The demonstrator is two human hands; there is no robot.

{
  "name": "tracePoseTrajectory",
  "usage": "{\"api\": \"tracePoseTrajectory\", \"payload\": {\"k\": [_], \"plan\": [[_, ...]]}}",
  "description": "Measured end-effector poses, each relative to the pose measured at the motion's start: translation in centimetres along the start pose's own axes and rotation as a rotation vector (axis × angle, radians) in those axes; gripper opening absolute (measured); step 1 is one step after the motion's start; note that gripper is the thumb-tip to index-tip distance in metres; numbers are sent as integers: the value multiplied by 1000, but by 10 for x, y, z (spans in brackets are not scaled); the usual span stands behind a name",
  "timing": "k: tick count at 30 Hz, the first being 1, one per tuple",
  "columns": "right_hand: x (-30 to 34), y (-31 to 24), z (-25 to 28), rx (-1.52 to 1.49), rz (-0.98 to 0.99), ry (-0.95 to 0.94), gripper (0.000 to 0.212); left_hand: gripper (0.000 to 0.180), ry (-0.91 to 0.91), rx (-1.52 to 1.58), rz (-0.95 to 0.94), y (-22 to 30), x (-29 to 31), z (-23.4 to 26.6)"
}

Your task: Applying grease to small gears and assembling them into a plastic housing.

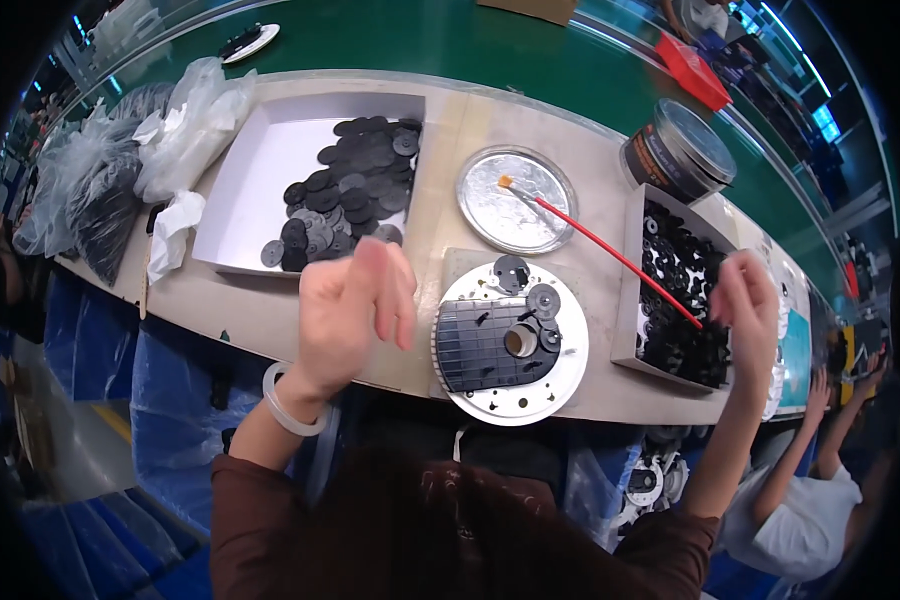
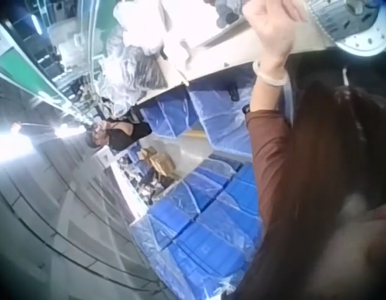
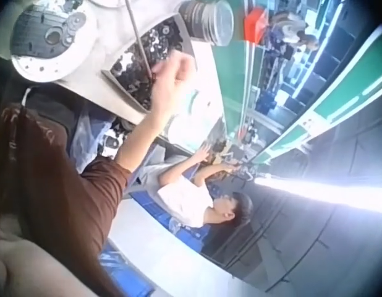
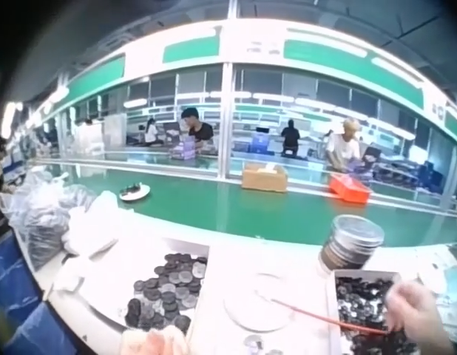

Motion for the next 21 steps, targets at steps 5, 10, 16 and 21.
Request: {"api": "tracePoseTrajectory", "payload": {"k": [5,10,16,21], "plan": [[36,-23,-133,-365,-251,-639,16,45,-108,-997,-131,25,4,-63],[37,4,-155,-522,-423,-683,18,37,-172,-1263,-156,10,14,-97],[37,22,-162,-574,-519,-737,23,40,-215,-1284,-232,1,16,-104],[41,21,-170,-683,-544,-815,22,38,-224,-1279,-219,2,16,-104]]}}
Point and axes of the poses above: each hand's wrist, its own x-axis away from the middle knuckle, its own z-axis out of the back of the hand, y = z × x, the point moved 10 cm from there along -x, towards the middle knuckle, and after that the axes turned 6 degrees about -y, right-handed, at the moved point
